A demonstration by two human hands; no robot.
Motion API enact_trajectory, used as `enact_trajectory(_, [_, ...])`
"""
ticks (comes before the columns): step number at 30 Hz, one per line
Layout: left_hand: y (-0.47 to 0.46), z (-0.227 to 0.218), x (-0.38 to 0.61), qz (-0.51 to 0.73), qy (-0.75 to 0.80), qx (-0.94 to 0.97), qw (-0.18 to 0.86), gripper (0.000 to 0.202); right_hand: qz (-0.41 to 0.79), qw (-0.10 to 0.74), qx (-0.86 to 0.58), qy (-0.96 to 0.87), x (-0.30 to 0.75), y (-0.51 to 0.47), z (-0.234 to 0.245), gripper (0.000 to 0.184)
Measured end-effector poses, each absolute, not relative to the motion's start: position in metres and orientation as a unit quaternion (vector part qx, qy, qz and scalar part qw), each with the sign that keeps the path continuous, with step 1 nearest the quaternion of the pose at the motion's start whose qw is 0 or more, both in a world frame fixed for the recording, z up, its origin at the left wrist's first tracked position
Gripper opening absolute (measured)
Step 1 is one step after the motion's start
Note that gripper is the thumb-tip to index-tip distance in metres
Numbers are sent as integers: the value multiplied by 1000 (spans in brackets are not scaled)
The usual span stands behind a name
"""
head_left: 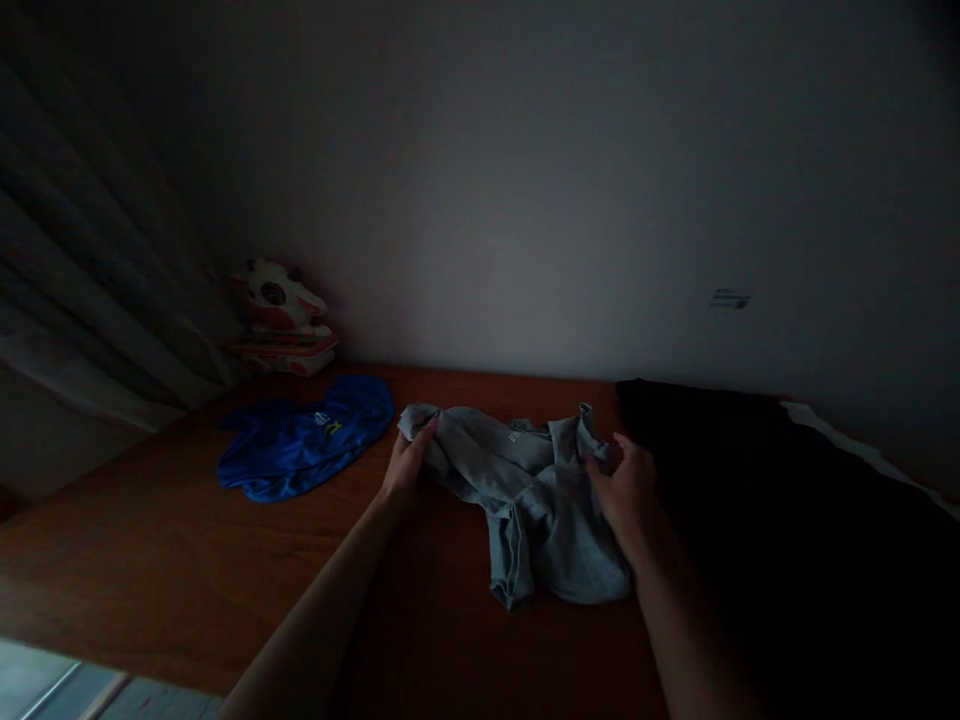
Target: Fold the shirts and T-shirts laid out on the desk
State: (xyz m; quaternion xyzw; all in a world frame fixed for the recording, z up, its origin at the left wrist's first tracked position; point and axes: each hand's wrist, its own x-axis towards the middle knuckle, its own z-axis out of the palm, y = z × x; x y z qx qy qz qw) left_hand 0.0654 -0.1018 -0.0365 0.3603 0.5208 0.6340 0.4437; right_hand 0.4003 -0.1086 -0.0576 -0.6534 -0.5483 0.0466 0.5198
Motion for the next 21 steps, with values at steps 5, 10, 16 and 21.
enact_trajectory(5, [-117,-52,83,467,519,625,349,47,21,458,-574,-678,369,-122,-50,53])
enact_trajectory(10, [-118,-59,89,348,517,768,151,26,21,363,-613,-701,351,-128,-58,87])
enact_trajectory(16, [-111,-63,82,422,514,697,267,26,75,401,-613,-676,357,-116,-70,50])
enact_trajectory(21, [-99,-64,78,574,512,541,340,31,174,524,-596,-583,372,-103,-79,41])
